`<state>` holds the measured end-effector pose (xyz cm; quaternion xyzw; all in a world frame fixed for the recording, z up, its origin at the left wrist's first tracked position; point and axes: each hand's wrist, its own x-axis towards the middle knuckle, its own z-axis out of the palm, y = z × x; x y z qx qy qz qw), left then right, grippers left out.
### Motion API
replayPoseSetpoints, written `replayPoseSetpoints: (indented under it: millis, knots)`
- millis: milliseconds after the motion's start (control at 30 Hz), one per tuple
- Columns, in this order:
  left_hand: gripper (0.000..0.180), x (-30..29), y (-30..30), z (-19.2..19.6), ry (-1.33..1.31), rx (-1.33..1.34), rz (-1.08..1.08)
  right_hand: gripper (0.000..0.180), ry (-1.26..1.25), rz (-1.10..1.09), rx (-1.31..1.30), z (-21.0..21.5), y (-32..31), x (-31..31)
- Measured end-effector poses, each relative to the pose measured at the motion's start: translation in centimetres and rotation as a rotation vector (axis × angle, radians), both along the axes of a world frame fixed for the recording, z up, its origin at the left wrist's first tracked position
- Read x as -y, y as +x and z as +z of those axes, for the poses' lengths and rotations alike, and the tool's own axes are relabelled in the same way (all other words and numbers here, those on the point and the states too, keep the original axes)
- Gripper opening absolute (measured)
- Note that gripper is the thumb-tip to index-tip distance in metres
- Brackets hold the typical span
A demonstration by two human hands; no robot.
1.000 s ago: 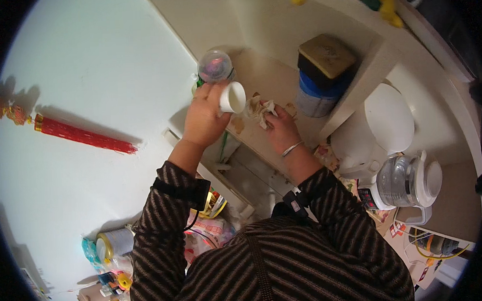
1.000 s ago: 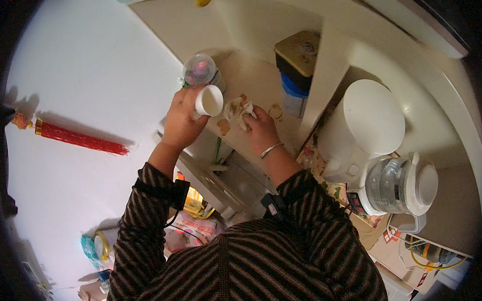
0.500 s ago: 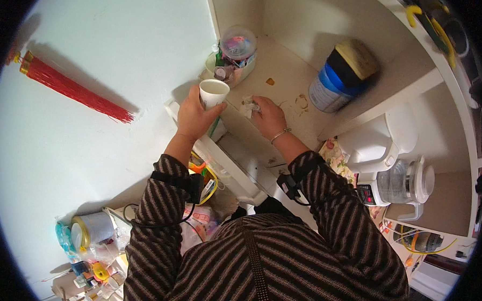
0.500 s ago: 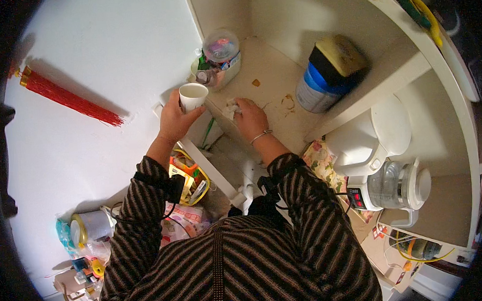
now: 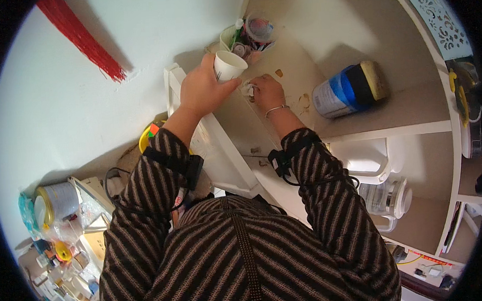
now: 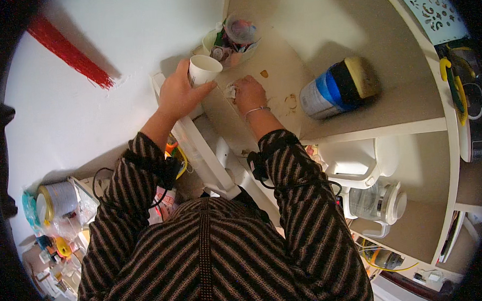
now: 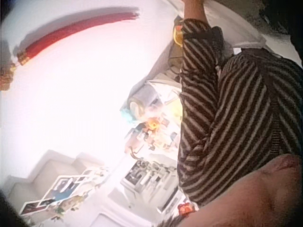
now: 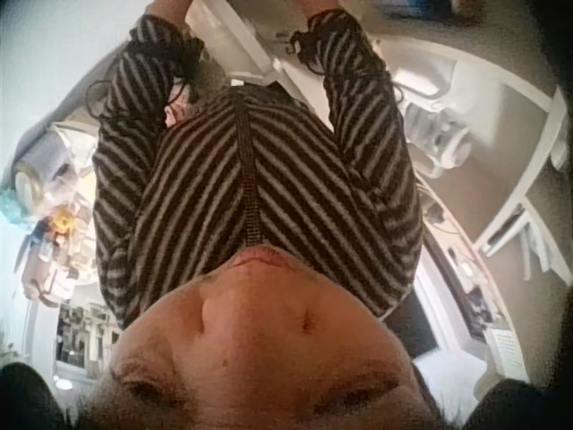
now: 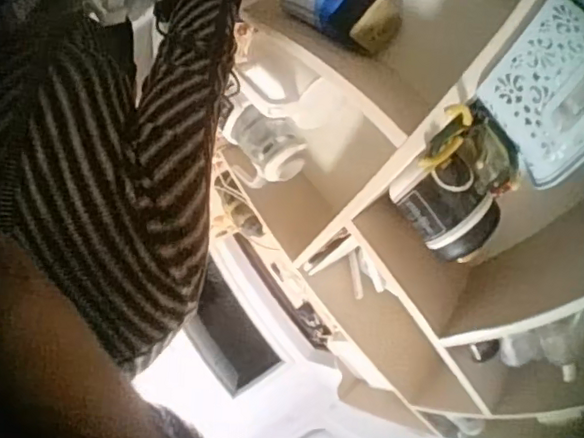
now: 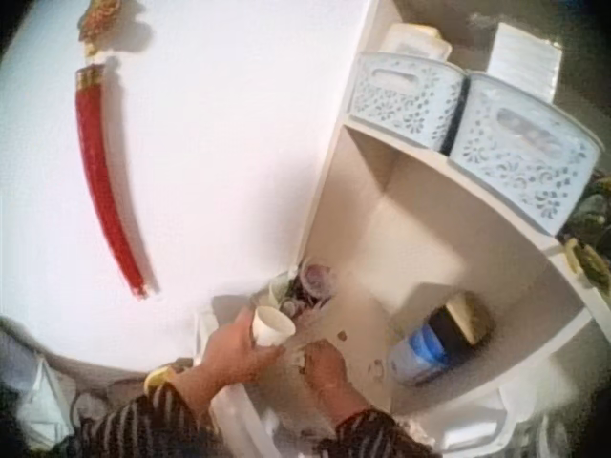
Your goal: The person cleans a cluttered shelving unit by first removing items such as boxes, containers, and a cup. They then wipe the shelf surfaces with a tissue to remove stains and debris before placing some items back.
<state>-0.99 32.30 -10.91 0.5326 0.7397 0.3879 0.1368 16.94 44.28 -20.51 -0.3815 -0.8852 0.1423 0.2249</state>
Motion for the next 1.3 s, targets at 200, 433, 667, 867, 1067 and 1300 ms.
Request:
replayPoseSetpoints:
  millis: [200, 433, 667, 867, 1067, 1300]
  knots:
    - [0.061, -0.1, -0.1, 0.0, -0.012, 0.022, -0.011, 0.014, -0.105, 0.039, 0.128, 1.6, 3.6, 3.1]
    - [0.062, 0.0, 0.1, 0.1, -0.033, 0.009, 0.007, 0.014, 0.058, 0.054, 0.031, 0.0, -0.3, -0.9]
    - [0.062, 0.0, 0.0, 0.8, -0.026, 0.038, 0.030, 0.014, -0.075, 0.104, 0.098, 0.8, 2.9, 2.0]
    - [0.061, 0.1, 0.0, 0.2, -0.016, 0.069, 0.006, 0.021, -0.022, 0.062, 0.089, 0.2, -1.4, -1.5]
    - [0.059, 0.0, -0.3, 0.1, 0.048, 0.104, -0.006, 0.020, -0.124, 0.023, 0.034, 0.6, 3.0, 1.7]
    - [0.059, 0.1, -0.1, -0.3, 0.038, 0.079, 0.044, 0.020, -0.025, 0.021, 0.039, 0.1, -1.3, -1.4]
